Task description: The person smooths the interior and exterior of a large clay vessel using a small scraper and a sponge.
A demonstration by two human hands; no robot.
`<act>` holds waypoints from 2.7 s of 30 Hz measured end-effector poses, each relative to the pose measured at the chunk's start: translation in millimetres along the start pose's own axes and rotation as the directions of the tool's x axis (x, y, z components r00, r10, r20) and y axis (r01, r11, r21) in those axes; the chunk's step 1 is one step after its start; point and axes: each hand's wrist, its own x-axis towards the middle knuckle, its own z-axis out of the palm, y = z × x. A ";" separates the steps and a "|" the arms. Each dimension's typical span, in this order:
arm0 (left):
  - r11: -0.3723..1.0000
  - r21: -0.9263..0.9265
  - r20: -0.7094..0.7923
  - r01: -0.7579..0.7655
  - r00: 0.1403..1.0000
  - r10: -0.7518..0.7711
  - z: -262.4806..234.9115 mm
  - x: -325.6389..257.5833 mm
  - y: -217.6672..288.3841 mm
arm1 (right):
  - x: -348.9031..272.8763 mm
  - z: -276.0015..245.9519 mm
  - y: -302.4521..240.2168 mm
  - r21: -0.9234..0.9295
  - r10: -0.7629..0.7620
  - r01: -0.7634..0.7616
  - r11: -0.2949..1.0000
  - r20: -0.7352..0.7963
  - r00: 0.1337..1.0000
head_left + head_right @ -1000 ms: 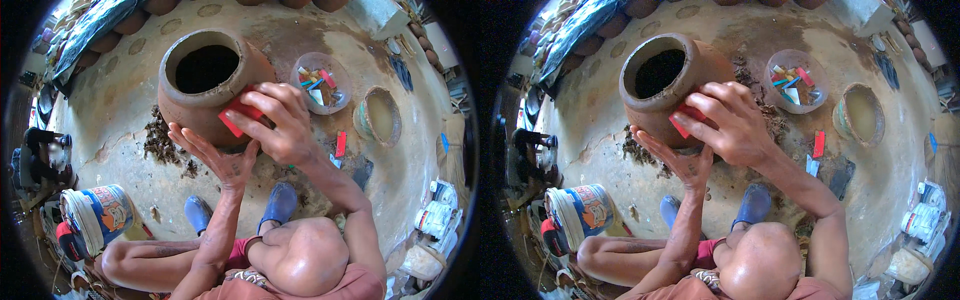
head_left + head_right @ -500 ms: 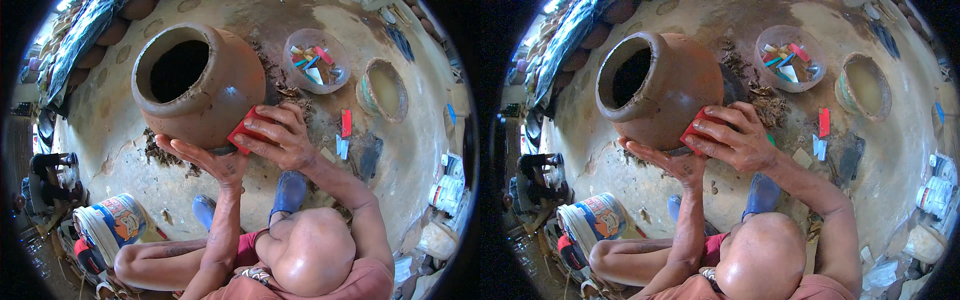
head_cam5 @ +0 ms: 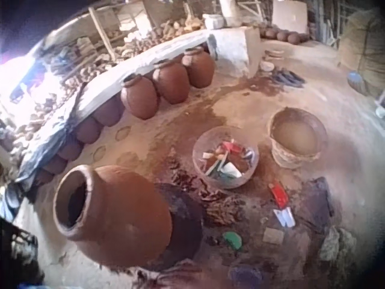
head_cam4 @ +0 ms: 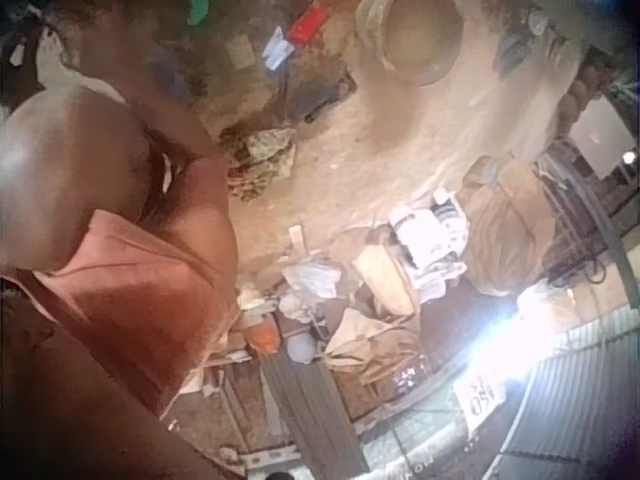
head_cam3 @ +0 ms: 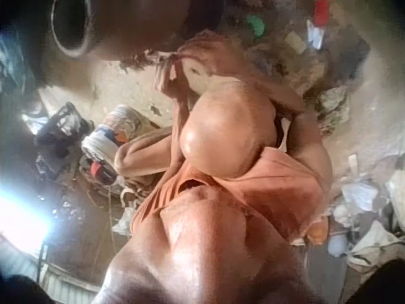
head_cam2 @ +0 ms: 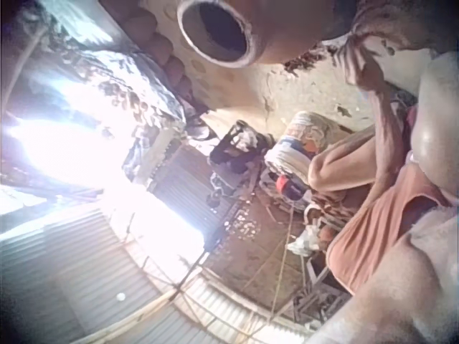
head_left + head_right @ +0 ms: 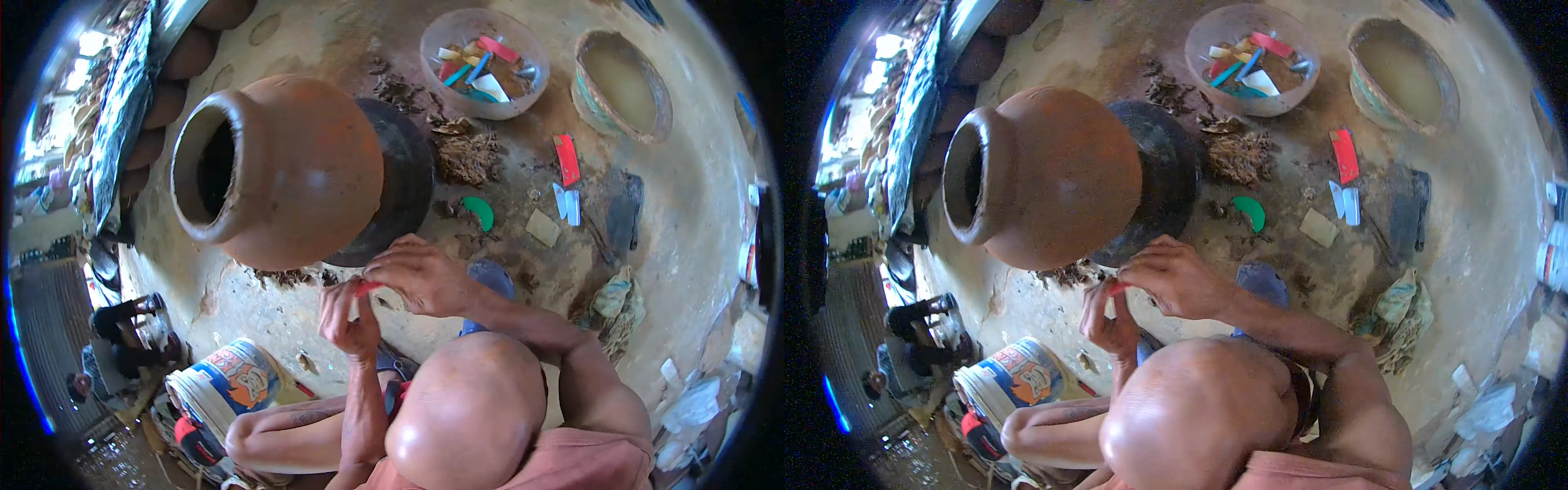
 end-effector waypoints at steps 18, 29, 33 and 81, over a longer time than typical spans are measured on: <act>0.916 -0.342 0.020 0.210 0.976 -0.217 -46.6 116.4 -30.2 | 66.9 13.0 75.3 0.065 0.822 -0.826 0.560 -0.172 0.543; 0.943 -0.245 -0.053 0.225 0.968 -0.245 -43.2 115.1 -31.5 | 37.6 20.6 51.5 0.421 0.747 -0.625 0.657 -0.257 0.613; 0.946 -0.195 -0.071 0.258 0.959 -0.276 -48.2 111.0 -41.6 | 44.4 0.5 16.6 0.472 0.739 -0.594 0.651 -0.217 0.638; 0.757 -0.607 -0.028 0.243 0.945 -0.326 -38.8 117.6 -1.3 | 108.6 -67.2 -77.2 0.591 0.647 -0.485 0.645 -0.084 0.758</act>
